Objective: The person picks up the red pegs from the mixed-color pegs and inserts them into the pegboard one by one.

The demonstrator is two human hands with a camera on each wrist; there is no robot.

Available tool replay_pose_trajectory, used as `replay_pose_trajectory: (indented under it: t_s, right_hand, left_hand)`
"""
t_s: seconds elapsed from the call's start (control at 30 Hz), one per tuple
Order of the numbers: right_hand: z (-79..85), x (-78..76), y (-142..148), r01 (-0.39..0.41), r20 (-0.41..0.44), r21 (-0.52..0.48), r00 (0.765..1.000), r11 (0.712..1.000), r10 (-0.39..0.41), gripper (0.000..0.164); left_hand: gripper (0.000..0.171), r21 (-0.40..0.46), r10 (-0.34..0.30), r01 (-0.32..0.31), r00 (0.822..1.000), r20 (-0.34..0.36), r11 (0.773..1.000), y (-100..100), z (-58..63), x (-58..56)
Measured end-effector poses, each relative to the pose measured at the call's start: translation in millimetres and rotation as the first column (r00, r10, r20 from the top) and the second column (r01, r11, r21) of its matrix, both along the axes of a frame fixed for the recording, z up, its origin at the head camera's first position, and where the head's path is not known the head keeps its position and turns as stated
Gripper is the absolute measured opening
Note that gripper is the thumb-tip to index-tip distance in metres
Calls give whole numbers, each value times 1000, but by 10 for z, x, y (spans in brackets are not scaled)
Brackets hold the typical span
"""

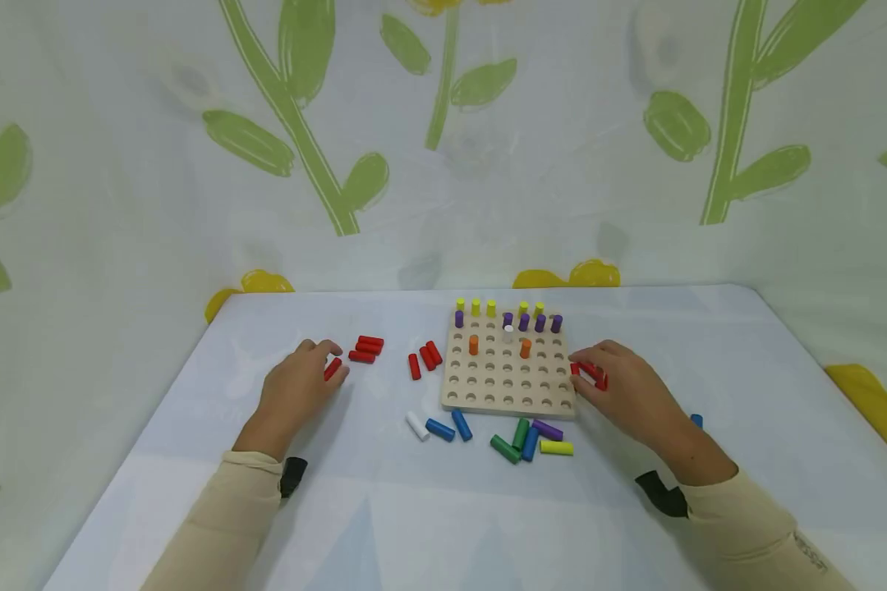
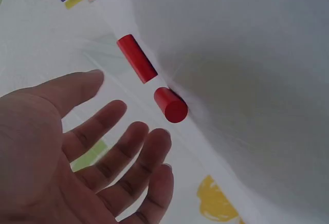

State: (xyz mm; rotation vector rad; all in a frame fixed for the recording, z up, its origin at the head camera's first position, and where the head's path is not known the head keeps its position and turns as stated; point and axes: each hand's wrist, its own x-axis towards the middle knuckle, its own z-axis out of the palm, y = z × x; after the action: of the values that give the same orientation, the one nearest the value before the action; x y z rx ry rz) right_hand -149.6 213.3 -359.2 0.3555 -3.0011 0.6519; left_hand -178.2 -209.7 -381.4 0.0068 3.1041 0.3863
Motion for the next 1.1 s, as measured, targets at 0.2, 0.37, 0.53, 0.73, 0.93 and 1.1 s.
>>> replay_pose_trajectory:
  t_s: [0.2, 0.37, 0.53, 0.73, 0.93, 1.1]
  right_hand:
    - [-127, -20, -16, -13, 76, 10, 997, 1000, 12, 36]
    - [-213, -41, -27, -29, 136, 37, 990, 999, 23, 38]
    - [-262, -38, -36, -27, 179, 9, 983, 1000, 25, 37]
    - [-291, 1, -32, -24, 198, 1, 980, 1000, 23, 38]
    - [-309, -10, -20, -28, 208, 15, 978, 999, 25, 41]
    - [-324, -38, -9, -47, 197, 35, 980, 998, 40, 46]
  left_hand:
    - [40, 0, 46, -46, 999, 1, 999, -42, -6, -8]
    - [43, 3, 47, -47, 999, 18, 999, -86, -12, -15]
    - [48, 10, 21, -22, 997, 72, 1000, -106, -38, -25]
    - [53, 5, -2, 1, 994, 106, 1000, -105, -77, 2]
    - [53, -1, -21, 21, 996, 90, 1000, -98, -96, 34]
    - [52, 8, -11, 10, 997, 80, 1000, -90, -111, 25]
